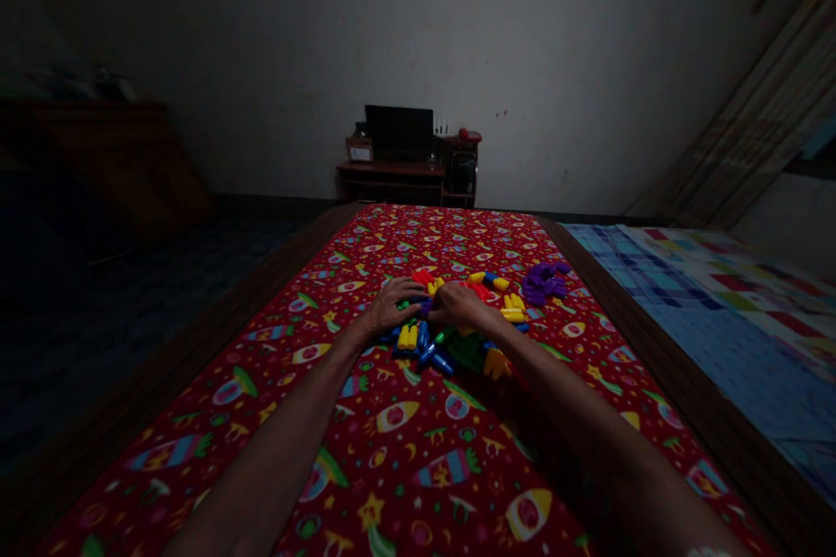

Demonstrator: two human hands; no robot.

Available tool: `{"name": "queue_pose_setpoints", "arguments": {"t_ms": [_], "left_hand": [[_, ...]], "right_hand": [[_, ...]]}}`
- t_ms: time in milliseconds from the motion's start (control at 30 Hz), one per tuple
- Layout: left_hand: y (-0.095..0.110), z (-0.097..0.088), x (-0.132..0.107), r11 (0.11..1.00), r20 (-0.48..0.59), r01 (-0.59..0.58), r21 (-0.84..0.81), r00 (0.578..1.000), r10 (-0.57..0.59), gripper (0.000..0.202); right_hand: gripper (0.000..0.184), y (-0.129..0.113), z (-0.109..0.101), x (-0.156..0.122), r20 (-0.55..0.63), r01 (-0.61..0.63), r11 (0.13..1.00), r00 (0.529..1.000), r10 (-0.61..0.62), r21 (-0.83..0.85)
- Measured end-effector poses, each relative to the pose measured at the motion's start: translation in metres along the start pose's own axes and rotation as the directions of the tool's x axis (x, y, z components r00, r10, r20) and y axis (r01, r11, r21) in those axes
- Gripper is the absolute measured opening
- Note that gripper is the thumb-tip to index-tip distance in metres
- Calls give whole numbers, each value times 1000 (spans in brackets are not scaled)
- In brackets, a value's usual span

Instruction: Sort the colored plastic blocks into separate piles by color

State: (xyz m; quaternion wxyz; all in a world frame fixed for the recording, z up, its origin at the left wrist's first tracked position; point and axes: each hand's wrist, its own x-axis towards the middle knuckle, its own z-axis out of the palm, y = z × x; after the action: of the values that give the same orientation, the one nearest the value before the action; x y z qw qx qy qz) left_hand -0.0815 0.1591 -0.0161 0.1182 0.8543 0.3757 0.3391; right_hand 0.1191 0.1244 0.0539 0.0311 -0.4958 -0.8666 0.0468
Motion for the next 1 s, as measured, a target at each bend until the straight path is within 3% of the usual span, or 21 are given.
{"name": "queue_pose_setpoints", "arguments": {"t_ms": [200,367,500,600,667,800,900,1000], "left_hand": [[-6,4,3,998,-12,0,-66,1000,-1,19],[4,2,2,995,-25,70,-71,997,-72,25],[10,-1,3,992,-3,98,-85,995,-99,28],[10,-4,3,991,-5,99,-94,995,-100,32],[9,-5,3,991,-1,97,-95,995,-98,36],[7,-6,2,993,19,92,-76,996,-91,37],[6,-7,2,994,22,94,-57,995,-93,37],[5,-7,2,995,30,86,-58,996,-85,38]], "right_hand": [[25,13,-21,-3,-19,38,998,999,-37,52],[29,58,-38,-21,-256,-40,994,964,65,102],[34,123,-17,-51,-492,-205,974,841,224,92],[40,158,11,-73,-530,-343,938,787,316,49],[48,167,28,-81,-520,-422,906,772,365,9],[67,164,43,-80,-477,-447,890,804,355,-91],[59,160,42,-72,-427,-383,911,857,288,-154],[51,165,40,-65,-412,-368,916,868,277,-159]]}}
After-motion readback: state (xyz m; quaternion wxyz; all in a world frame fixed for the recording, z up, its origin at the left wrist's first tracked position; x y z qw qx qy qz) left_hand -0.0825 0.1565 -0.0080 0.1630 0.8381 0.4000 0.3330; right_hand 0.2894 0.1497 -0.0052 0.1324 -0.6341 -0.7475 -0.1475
